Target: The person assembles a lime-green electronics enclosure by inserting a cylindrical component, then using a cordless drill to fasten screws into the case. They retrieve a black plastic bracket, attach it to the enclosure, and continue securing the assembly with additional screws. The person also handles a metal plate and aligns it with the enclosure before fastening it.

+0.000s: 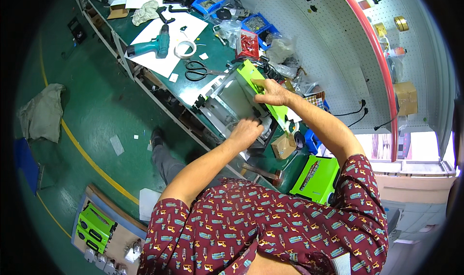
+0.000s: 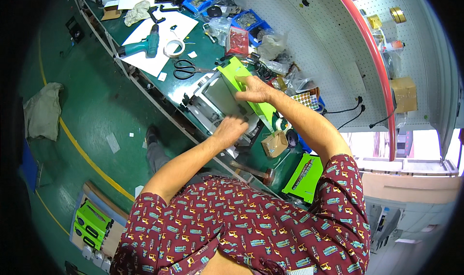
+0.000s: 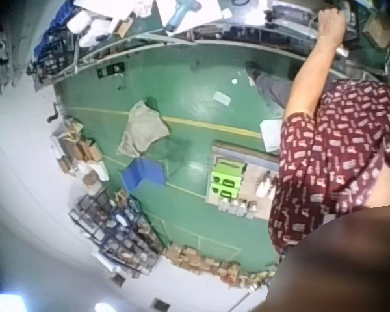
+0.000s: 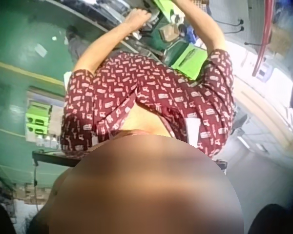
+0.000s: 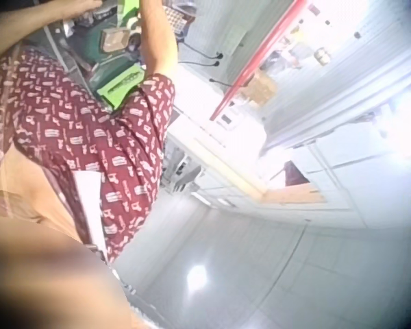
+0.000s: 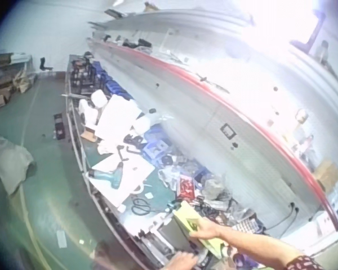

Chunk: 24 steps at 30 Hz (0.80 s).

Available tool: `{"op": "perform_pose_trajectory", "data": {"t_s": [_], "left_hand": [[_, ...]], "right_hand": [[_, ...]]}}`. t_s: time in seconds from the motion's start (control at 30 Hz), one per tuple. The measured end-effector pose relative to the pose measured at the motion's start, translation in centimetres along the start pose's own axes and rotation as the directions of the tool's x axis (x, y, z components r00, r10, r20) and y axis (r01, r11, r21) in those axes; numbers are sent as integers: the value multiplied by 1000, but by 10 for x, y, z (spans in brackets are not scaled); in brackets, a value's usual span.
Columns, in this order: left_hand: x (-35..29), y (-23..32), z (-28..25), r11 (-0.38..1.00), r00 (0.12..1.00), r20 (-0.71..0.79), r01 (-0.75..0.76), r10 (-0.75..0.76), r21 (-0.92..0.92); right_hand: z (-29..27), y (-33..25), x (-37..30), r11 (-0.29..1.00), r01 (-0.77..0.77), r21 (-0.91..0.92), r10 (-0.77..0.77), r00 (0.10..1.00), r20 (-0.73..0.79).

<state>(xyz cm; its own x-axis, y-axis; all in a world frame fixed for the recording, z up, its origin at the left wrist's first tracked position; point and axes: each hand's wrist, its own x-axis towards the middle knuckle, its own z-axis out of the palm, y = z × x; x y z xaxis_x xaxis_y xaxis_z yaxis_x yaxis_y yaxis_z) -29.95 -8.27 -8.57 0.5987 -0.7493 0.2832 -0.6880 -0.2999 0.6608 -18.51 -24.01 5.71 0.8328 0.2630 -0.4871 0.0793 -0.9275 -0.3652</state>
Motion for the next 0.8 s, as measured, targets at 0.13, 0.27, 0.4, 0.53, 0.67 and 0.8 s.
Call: {"op": "perform_pose_trajectory", "data": {"t_s": [0.13, 0.27, 0.4, 0.53, 0.67, 0.8], "left_hand": [[-1, -8, -3, 998, 991, 116, -70, 69, 2], [-12, -17, -10, 983, 982, -67, -176, 179, 48], [13, -30, -8, 994, 999, -18, 44, -46, -95], [40, -41, -15, 954, 980, -70, 162, -185, -252], [62, -50, -17, 990, 997, -22, 67, -70, -121], [82, -54, -21, 984, 980, 83, 179, -179, 12]], "right_hand": [[-8, -18, -2, 999, -33, -10, 33, 999, 26], [-2, 1, -1, 1000, 23, 5, -23, 1000, -6], [-5, 1, 2, 998, 36, 45, -36, 999, 11], [-3, 8, 1, 996, 76, 37, -76, 997, -15], [0, 11, 1, 997, 71, 32, -70, 997, -30], [-5, 6, -2, 1000, 5, 24, -5, 1000, 1]]}}
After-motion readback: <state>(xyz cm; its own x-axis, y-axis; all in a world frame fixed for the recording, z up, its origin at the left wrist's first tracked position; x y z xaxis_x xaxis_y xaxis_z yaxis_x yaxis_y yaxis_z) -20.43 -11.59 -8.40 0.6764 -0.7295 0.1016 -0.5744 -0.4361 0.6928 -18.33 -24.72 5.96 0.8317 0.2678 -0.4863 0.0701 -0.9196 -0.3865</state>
